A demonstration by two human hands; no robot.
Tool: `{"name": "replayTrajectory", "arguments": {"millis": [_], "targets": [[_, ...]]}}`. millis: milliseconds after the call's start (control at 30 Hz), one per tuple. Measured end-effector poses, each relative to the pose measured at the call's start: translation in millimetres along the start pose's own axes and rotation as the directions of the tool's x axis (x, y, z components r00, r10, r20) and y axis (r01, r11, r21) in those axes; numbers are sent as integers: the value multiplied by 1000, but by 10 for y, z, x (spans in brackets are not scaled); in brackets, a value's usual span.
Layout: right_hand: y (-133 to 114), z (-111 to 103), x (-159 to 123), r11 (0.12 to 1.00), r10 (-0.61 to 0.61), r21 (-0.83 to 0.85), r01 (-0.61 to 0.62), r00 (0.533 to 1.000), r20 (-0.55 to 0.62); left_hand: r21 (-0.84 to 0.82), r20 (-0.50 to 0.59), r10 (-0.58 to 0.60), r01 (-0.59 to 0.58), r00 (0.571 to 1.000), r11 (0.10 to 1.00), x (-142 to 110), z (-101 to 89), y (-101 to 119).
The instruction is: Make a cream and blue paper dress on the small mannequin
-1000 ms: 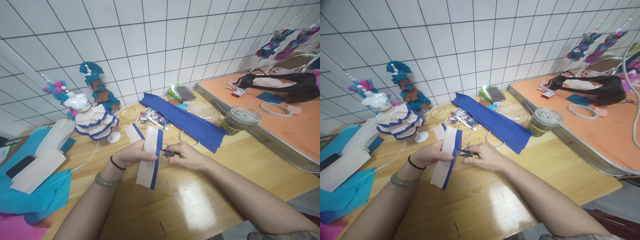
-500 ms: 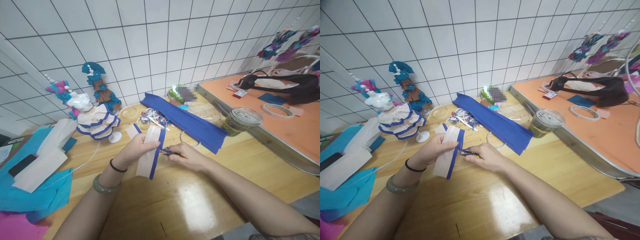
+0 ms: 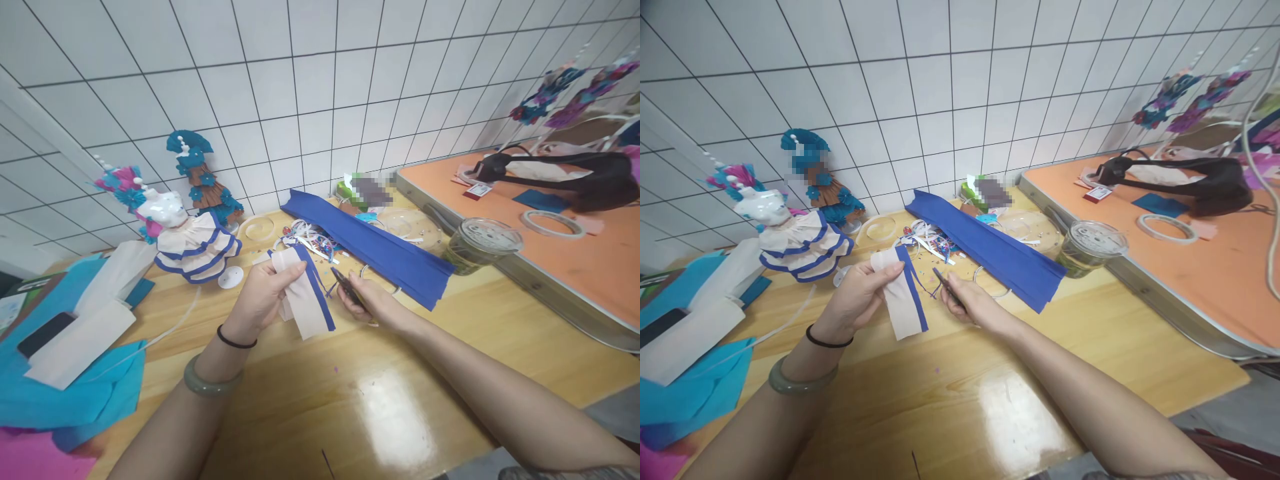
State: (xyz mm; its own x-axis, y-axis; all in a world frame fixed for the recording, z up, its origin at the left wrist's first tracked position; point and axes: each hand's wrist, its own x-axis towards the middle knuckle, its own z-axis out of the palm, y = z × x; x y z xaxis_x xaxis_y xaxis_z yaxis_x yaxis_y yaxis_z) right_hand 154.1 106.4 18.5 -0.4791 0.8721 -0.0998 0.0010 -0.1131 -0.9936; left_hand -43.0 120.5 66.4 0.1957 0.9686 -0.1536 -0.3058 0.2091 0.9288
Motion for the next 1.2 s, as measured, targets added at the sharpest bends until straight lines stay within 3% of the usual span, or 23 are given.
{"name": "replayTrajectory", "arguments": {"millis": [100, 167, 333, 533, 733, 1200], "targets": [[11, 9, 21, 957, 72, 286, -56, 996, -45, -2, 2, 14, -14, 1000, 1000, 14, -3, -30], [6, 30, 9, 928, 64, 369, -58, 998, -5, 6, 5, 8, -8, 1000, 1000, 19, -2, -58], [24, 83, -48, 908, 48, 403, -115, 984, 171, -17, 32, 5, -5, 999, 1000, 22, 6, -98], [48, 84, -43, 833, 109, 499, -240, 955, 277, -49, 117, -92, 98, 989, 994, -3, 9, -42], [60, 78, -29, 801, 113, 533, -273, 943, 313, -104, 262, -152, 184, 953, 977, 3, 8, -108], [67, 31, -45, 752, 177, 512, -414, 876, 448, -166, 418, -129, 215, 899, 962, 17, -5, -223]]}}
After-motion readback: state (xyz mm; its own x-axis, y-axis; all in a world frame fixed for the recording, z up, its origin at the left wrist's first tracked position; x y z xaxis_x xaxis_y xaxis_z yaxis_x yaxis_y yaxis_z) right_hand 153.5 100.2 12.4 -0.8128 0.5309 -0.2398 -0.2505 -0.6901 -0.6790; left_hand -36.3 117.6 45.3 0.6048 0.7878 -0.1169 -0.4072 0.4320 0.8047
